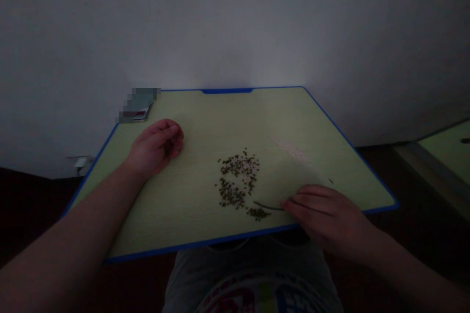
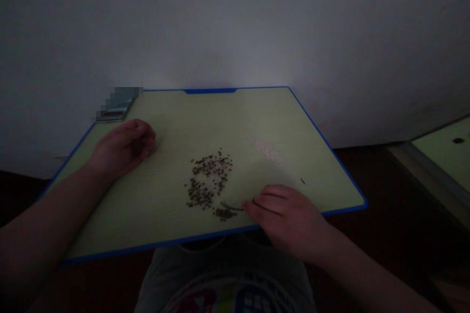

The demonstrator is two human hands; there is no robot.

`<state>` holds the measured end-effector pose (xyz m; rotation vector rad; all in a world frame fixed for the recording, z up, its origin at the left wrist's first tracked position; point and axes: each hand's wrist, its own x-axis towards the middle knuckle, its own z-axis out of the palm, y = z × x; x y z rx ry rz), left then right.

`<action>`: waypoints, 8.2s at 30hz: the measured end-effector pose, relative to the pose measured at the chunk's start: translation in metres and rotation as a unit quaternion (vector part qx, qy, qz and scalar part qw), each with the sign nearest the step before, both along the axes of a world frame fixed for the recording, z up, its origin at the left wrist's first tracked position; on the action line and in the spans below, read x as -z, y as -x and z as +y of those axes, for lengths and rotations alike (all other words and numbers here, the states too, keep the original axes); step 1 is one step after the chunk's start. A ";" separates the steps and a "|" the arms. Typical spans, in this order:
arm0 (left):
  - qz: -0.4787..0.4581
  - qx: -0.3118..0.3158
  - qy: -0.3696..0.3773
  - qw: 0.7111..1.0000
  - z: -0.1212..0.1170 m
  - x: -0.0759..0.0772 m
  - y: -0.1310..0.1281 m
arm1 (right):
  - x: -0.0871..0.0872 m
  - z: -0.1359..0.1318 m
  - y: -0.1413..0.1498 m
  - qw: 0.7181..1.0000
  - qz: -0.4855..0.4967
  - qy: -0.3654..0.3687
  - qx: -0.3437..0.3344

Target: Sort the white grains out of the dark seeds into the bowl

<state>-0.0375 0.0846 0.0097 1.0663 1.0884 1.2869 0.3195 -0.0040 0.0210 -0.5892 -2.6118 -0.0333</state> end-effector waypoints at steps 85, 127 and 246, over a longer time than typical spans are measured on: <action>-0.006 0.005 0.014 1.000 0.000 -0.001 0.000 | -0.007 0.042 0.018 0.933 -0.051 0.000 0.356; -0.009 0.011 0.009 1.000 0.002 0.001 0.002 | -0.004 0.011 0.015 0.963 -0.041 0.019 0.267; -0.005 0.008 -0.002 1.000 0.000 0.000 0.002 | 0.003 0.055 0.022 0.968 -0.059 0.042 0.239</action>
